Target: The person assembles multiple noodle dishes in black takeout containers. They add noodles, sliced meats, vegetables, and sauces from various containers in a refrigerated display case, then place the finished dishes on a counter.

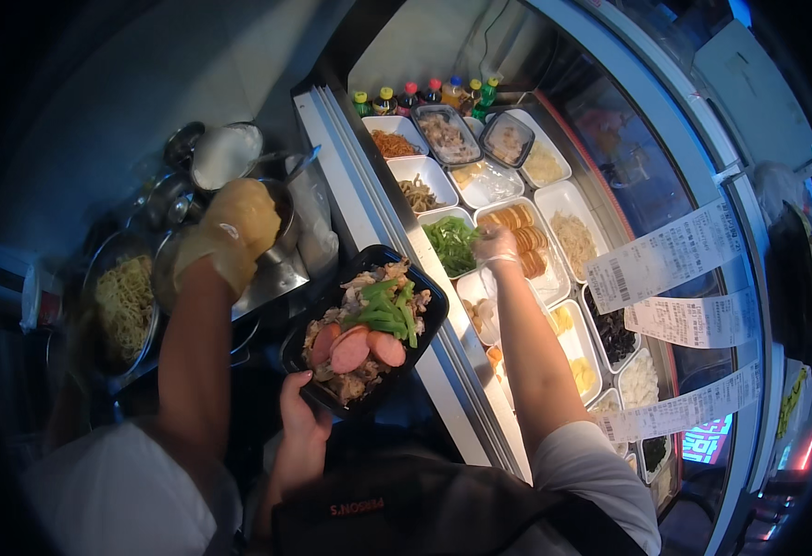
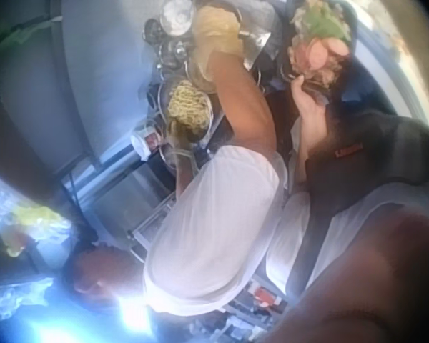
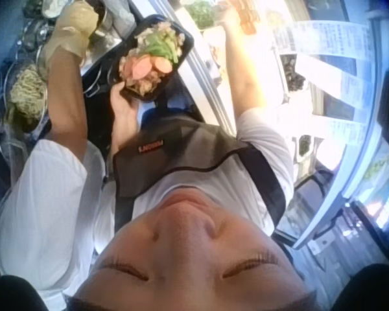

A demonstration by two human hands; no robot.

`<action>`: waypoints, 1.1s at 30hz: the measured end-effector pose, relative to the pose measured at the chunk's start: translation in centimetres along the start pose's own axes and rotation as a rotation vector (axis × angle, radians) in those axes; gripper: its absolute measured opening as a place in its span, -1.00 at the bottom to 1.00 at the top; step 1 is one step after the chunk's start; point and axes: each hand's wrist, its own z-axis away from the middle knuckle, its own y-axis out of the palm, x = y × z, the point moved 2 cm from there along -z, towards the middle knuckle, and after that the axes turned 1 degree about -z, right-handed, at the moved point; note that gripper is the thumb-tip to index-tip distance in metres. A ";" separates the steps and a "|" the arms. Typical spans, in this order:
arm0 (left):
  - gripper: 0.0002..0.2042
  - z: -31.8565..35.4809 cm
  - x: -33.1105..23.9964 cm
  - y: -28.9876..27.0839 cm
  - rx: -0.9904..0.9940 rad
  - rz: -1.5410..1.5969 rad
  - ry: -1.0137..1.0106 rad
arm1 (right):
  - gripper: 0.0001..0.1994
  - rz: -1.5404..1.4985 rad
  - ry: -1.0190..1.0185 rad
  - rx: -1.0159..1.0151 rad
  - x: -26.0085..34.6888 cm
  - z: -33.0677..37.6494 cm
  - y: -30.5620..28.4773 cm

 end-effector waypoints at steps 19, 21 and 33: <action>-0.38 -0.3 0.4 2.0 0.082 -0.060 -0.069 | -0.44 0.066 -0.669 0.020 19.2 20.4 -11.6; -0.38 -0.5 0.4 1.8 0.084 -0.078 -0.118 | -0.43 -0.030 -0.555 -0.105 15.0 20.8 -13.1; -0.25 -1.3 2.0 1.7 0.195 -0.065 -0.143 | -0.45 0.497 0.086 -0.231 -23.4 4.5 -20.6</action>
